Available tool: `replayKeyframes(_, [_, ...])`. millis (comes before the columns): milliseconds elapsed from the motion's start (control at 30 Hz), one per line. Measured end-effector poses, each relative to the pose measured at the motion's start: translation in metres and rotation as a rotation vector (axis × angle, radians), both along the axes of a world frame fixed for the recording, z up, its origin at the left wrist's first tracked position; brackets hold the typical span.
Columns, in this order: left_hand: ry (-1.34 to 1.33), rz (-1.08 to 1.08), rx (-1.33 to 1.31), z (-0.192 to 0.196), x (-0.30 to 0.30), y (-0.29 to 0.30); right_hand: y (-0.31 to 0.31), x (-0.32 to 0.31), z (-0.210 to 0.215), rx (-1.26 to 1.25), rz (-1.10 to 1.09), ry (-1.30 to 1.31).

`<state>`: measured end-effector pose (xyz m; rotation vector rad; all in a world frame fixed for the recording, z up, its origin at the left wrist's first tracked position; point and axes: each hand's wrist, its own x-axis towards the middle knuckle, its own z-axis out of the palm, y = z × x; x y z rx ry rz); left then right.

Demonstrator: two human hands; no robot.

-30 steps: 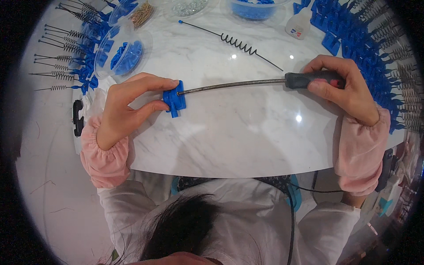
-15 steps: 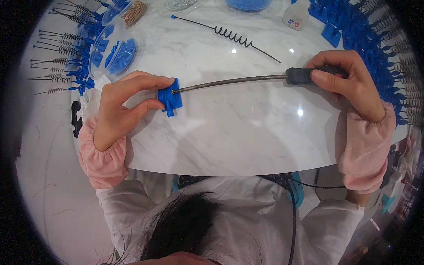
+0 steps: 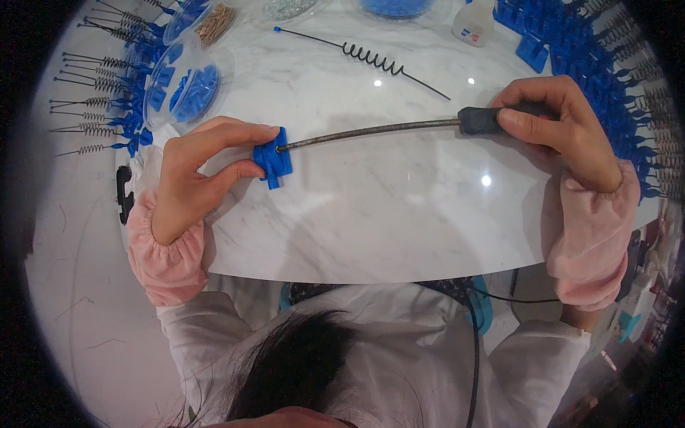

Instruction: The person assembles a device component by fitting plastic pieces together, driving a screw with a screwdriver, applying adhesive from a bottle, and inserting a coiled wire attachment.

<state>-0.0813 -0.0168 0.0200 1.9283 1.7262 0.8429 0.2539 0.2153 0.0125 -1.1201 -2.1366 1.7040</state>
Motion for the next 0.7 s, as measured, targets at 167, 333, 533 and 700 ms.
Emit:
replayKeyframes(167, [0.003,-0.008,0.014,-0.001,-0.001,0.001,0.003,0.0,-0.002,0.009,0.017,-0.009])
replayKeyframes(333, [0.002,-0.005,0.004,0.001,-0.002,0.001,-0.003,-0.002,-0.004,0.104,-0.048,0.031])
replayKeyframes(533, [-0.009,-0.003,-0.086,0.008,-0.002,-0.002,0.002,-0.007,0.006,0.007,0.137,-0.008])
replayKeyframes(700, [-0.031,-0.026,-0.053,0.004,-0.002,-0.001,0.001,-0.006,0.01,-0.015,0.187,-0.033])
